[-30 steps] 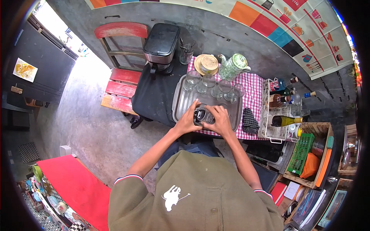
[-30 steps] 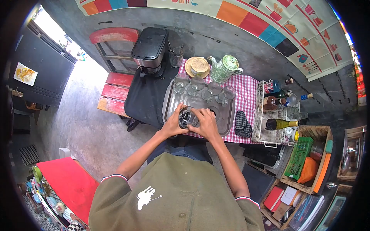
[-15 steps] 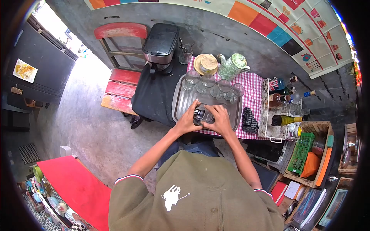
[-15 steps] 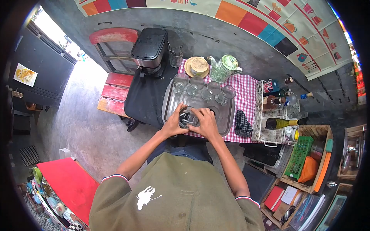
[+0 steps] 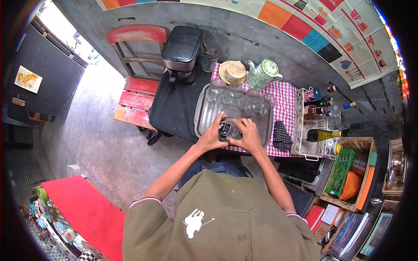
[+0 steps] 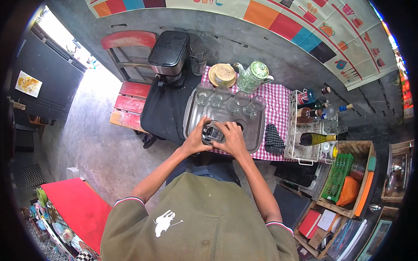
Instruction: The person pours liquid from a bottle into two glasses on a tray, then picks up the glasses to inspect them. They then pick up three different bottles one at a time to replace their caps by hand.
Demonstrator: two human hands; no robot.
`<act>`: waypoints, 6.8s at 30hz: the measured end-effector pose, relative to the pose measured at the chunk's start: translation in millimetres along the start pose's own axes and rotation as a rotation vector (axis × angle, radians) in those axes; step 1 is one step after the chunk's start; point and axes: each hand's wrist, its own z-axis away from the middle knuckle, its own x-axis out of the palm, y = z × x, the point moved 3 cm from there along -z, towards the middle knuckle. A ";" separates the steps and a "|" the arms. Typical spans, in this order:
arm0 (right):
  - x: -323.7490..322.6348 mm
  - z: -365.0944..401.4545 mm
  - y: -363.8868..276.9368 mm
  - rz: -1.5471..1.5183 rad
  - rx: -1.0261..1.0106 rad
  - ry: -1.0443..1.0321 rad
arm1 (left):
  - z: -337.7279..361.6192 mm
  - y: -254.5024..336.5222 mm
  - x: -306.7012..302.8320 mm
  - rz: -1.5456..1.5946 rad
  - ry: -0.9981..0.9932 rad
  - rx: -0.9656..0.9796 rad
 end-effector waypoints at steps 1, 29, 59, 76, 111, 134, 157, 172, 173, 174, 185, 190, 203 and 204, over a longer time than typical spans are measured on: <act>-0.1 -0.1 -0.3 -0.001 0.000 -0.001 | 0.2 1.0 -0.5 -0.015 0.002 0.007; -8.6 0.2 1.0 -0.077 0.000 -0.012 | -0.7 9.0 -2.8 0.001 -0.007 0.036; -4.8 -1.9 -3.3 -0.165 0.036 -0.050 | 0.8 12.4 -5.8 -0.052 0.053 0.034; -9.7 -4.4 -7.4 -0.111 0.079 -0.075 | 3.7 5.0 4.2 -0.051 0.065 0.057; -6.0 -6.5 9.7 -0.247 0.381 -0.092 | 2.3 0.3 0.9 -0.038 0.036 0.024; 2.6 23.7 46.2 -0.622 0.344 0.156 | -17.5 -29.6 9.1 -0.161 0.056 0.037; 45.0 72.7 75.8 -0.696 0.537 0.269 | -27.5 -84.1 26.4 -0.238 -0.087 -0.020; 55.6 85.0 60.6 -0.765 0.604 0.192 | -22.3 -82.2 29.3 -0.248 -0.120 -0.036; 56.0 85.9 60.5 -0.753 0.589 0.198 | -21.9 -79.7 28.4 -0.278 -0.120 -0.023; 56.5 87.3 60.3 -0.741 0.573 0.204 | -19.8 -77.4 27.2 -0.318 -0.130 -0.028; 39.0 92.4 55.6 -0.688 0.519 0.286 | -2.9 -2.8 -2.9 -0.413 -0.070 -0.020; 24.7 89.6 50.6 -0.628 0.471 0.318 | -26.1 19.9 8.0 -0.011 -0.251 -0.131; -5.2 103.9 56.2 -0.572 0.503 0.417 | -66.6 40.8 76.2 0.263 -0.505 -0.182; -7.2 108.0 59.3 -0.596 0.527 0.432 | -69.5 42.6 81.5 0.268 -0.519 -0.181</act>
